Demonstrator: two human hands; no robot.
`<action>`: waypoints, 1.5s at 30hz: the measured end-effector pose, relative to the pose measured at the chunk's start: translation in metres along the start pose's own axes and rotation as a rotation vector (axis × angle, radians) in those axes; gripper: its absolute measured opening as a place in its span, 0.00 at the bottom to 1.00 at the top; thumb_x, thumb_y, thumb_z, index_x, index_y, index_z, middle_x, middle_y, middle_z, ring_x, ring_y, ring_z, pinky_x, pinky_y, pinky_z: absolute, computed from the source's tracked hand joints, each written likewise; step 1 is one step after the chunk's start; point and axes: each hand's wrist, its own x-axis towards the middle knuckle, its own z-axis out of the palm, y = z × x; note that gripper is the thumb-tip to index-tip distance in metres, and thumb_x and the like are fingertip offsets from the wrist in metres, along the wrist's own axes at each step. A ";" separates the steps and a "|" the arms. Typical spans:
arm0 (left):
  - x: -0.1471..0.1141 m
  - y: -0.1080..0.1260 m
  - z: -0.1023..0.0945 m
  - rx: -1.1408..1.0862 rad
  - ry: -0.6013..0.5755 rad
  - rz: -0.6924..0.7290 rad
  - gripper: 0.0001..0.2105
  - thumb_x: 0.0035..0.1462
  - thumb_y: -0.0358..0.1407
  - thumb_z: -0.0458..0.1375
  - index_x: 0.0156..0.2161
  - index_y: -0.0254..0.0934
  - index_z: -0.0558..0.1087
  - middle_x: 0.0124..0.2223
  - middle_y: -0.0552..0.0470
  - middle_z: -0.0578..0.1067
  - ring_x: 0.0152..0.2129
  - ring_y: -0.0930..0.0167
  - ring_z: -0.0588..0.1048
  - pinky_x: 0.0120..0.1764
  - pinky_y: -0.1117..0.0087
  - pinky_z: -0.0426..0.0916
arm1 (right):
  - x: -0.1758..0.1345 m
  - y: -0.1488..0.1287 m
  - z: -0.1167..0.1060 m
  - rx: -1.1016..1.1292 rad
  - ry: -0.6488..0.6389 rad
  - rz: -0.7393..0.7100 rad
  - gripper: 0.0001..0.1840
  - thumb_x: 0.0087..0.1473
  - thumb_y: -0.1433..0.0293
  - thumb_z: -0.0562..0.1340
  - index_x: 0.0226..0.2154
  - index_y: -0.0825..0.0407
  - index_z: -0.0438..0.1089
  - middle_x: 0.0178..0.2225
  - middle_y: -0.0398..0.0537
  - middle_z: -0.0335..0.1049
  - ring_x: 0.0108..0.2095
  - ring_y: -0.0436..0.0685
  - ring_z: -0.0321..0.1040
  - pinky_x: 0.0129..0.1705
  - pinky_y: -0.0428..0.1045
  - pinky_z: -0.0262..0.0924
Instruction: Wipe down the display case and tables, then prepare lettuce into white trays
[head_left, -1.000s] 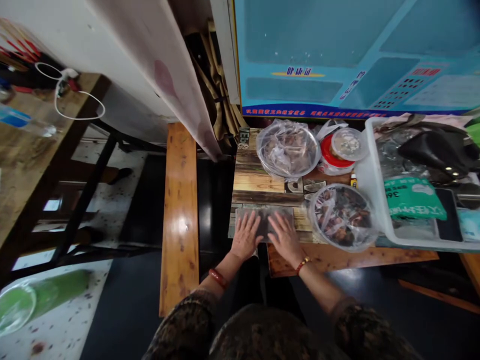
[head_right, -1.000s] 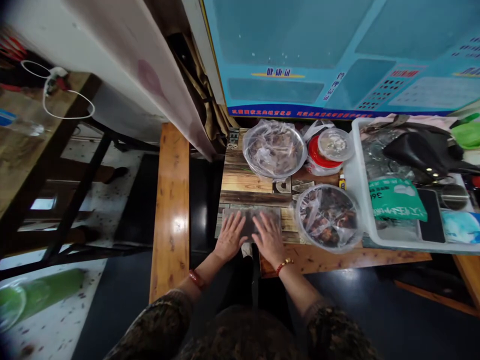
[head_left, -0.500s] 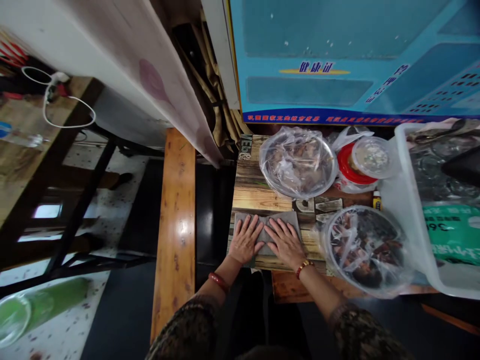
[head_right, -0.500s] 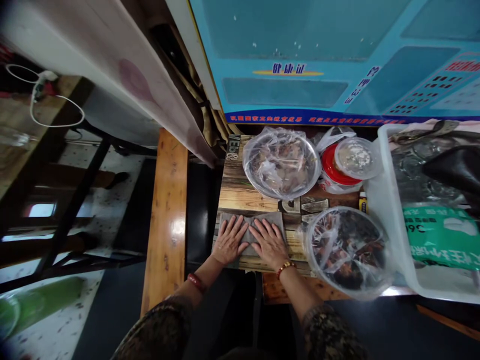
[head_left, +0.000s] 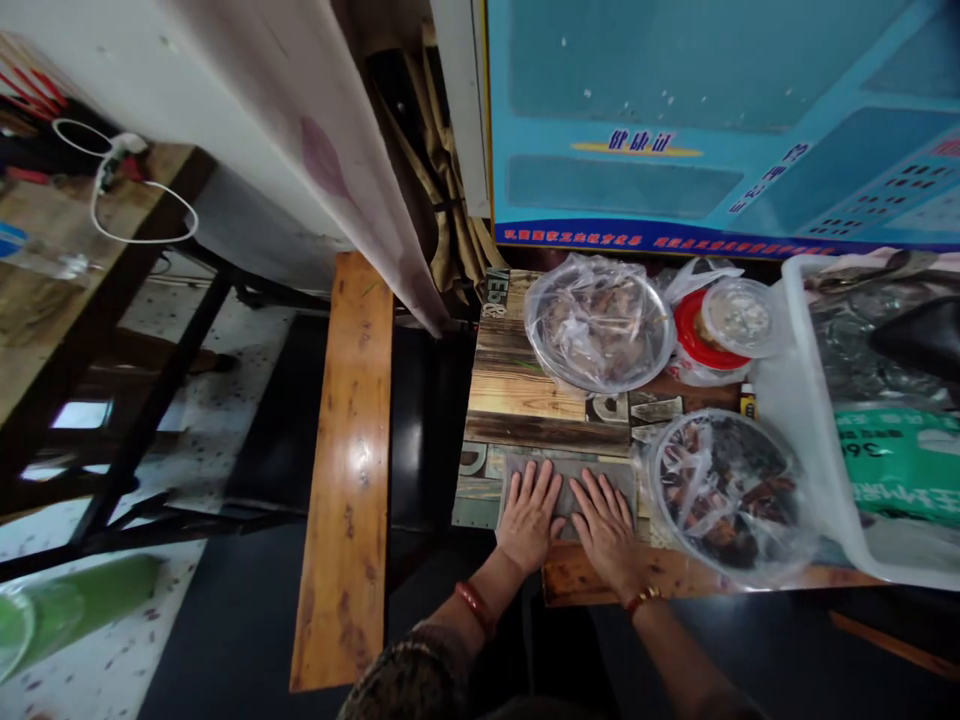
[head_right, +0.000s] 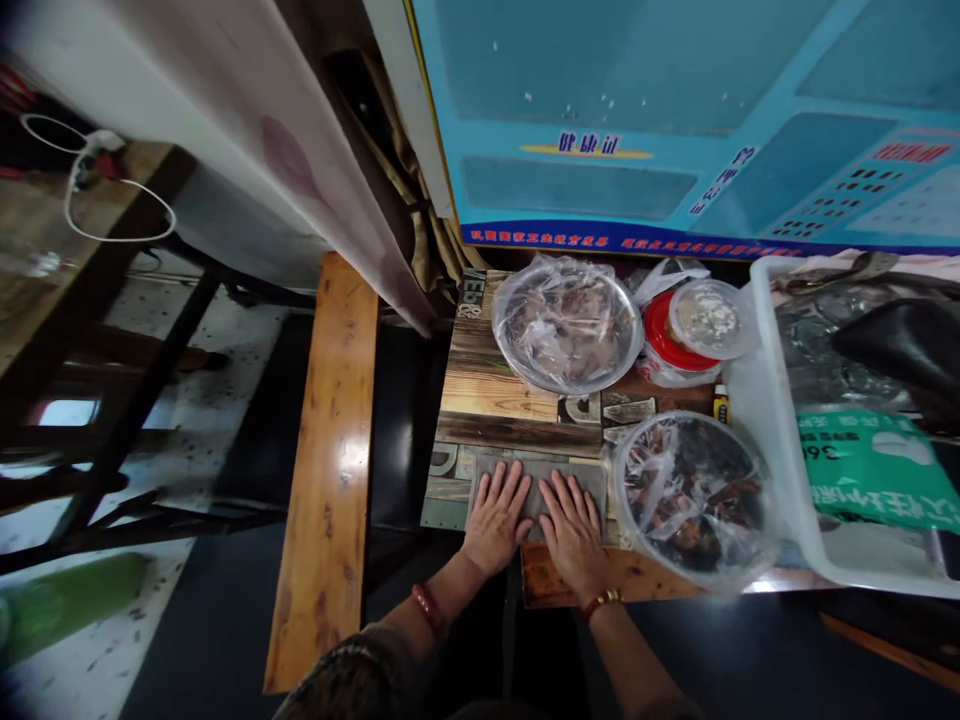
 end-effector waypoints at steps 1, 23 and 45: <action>0.002 -0.001 -0.005 -0.031 0.004 0.009 0.29 0.60 0.41 0.54 0.65 0.39 0.56 0.69 0.46 0.55 0.65 0.56 0.53 0.62 0.50 0.51 | 0.000 -0.001 0.001 0.004 0.004 0.019 0.29 0.64 0.65 0.48 0.66 0.44 0.49 0.69 0.43 0.45 0.68 0.61 0.40 0.64 0.61 0.42; 0.206 -0.075 -0.077 -0.017 0.141 -0.336 0.13 0.62 0.30 0.46 0.40 0.36 0.74 0.47 0.40 0.72 0.49 0.57 0.66 0.49 0.57 0.59 | 0.061 -0.021 -0.014 -0.011 0.088 0.065 0.31 0.61 0.60 0.53 0.65 0.47 0.53 0.68 0.45 0.49 0.66 0.66 0.43 0.64 0.64 0.36; -0.121 -0.029 -0.110 -1.417 0.256 -0.829 0.14 0.46 0.40 0.61 0.36 0.34 0.69 0.24 0.54 0.74 0.16 0.77 0.68 0.23 0.75 0.60 | 0.018 -0.034 -0.003 -0.047 0.038 -0.093 0.41 0.51 0.50 0.59 0.65 0.41 0.51 0.70 0.50 0.37 0.67 0.74 0.35 0.61 0.71 0.36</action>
